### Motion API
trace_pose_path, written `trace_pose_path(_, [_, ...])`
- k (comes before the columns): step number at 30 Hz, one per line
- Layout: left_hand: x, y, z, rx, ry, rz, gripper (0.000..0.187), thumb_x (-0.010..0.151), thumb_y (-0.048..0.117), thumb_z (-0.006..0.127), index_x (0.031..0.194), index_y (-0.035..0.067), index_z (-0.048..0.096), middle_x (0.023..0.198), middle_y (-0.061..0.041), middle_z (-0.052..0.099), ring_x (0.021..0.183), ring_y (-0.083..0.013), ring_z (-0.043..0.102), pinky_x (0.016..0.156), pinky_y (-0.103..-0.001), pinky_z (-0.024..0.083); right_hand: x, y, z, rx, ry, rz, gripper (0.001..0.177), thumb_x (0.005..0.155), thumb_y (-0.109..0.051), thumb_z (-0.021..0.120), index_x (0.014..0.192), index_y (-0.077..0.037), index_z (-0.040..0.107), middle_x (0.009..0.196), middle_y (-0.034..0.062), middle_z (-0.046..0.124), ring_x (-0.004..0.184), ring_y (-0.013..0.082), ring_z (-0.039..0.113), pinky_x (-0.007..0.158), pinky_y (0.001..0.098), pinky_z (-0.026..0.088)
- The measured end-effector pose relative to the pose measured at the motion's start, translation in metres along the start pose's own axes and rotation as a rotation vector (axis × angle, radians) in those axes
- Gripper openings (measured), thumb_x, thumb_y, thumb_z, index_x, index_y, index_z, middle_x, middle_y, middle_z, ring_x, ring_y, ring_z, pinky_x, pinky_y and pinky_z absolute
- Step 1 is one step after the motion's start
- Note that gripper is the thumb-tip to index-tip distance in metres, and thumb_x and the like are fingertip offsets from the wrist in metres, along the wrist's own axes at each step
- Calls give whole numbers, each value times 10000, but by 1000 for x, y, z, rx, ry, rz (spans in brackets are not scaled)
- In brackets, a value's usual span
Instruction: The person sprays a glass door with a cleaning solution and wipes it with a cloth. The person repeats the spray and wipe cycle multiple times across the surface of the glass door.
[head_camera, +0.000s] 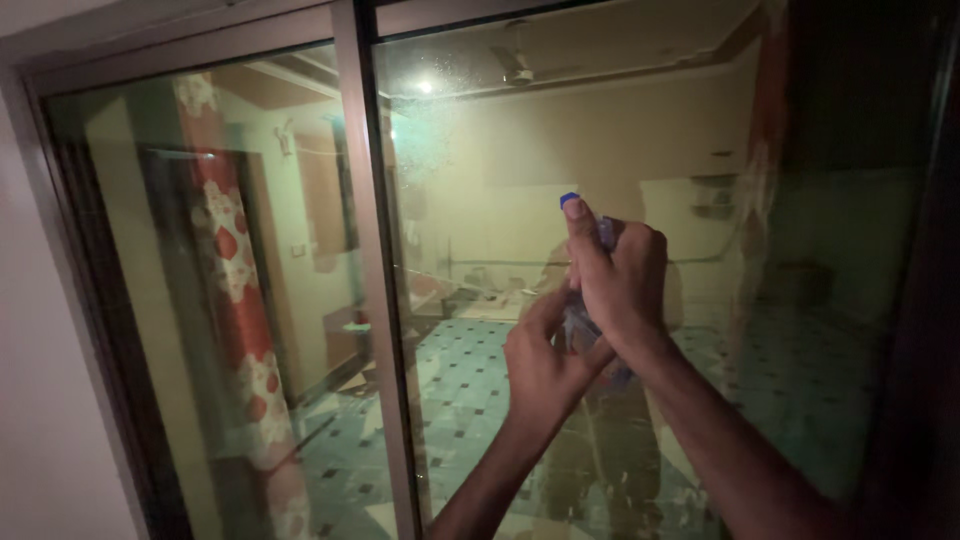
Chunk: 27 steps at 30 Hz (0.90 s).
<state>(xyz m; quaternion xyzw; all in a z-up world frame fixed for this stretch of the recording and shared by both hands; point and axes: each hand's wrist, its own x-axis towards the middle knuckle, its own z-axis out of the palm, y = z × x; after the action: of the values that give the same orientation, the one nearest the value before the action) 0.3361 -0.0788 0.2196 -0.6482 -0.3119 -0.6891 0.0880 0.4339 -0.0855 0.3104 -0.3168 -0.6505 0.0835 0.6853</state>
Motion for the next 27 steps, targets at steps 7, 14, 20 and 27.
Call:
trace_pose_path(7, [9, 37, 34, -138, -109, -22, 676, 756, 378, 839, 1286, -13, 685, 1086, -166, 780, 1023, -285, 787, 921, -374, 608, 22, 11, -46, 55, 66, -382, 565, 1061, -502, 560, 734, -51, 653, 610, 3, 625, 589, 140, 624, 594, 323, 483])
trace_pose_path(14, [17, 75, 61, -103, -166, -85, 707, 716, 360, 831, 1297, -10, 666, 1043, -188, 777, 949, -299, 784, 780, -402, 602, 33, 20, -82, -110, 133, -146, 636, 1047, -500, 570, 650, -6, 630, 560, 82, 613, 541, 193, 626, 624, 343, 496])
trace_pose_path(20, [12, 89, 87, -154, -160, 44, 687, 770, 326, 820, 1321, -45, 643, 1055, -197, 771, 977, -302, 786, 862, -391, 616, 40, 30, -115, 41, 151, -304, 522, 1037, -473, 581, 796, -27, 706, 691, 20, 707, 668, 125, 700, 671, 306, 535])
trace_pose_path(27, [0, 105, 112, -156, -191, 71, 707, 738, 325, 798, 1330, -33, 654, 1043, -218, 758, 967, -322, 783, 845, -398, 607, 43, 40, -157, 276, 166, -20, 641, 984, -605, 605, 850, 13, 709, 677, 43, 668, 646, 137, 623, 644, 317, 489])
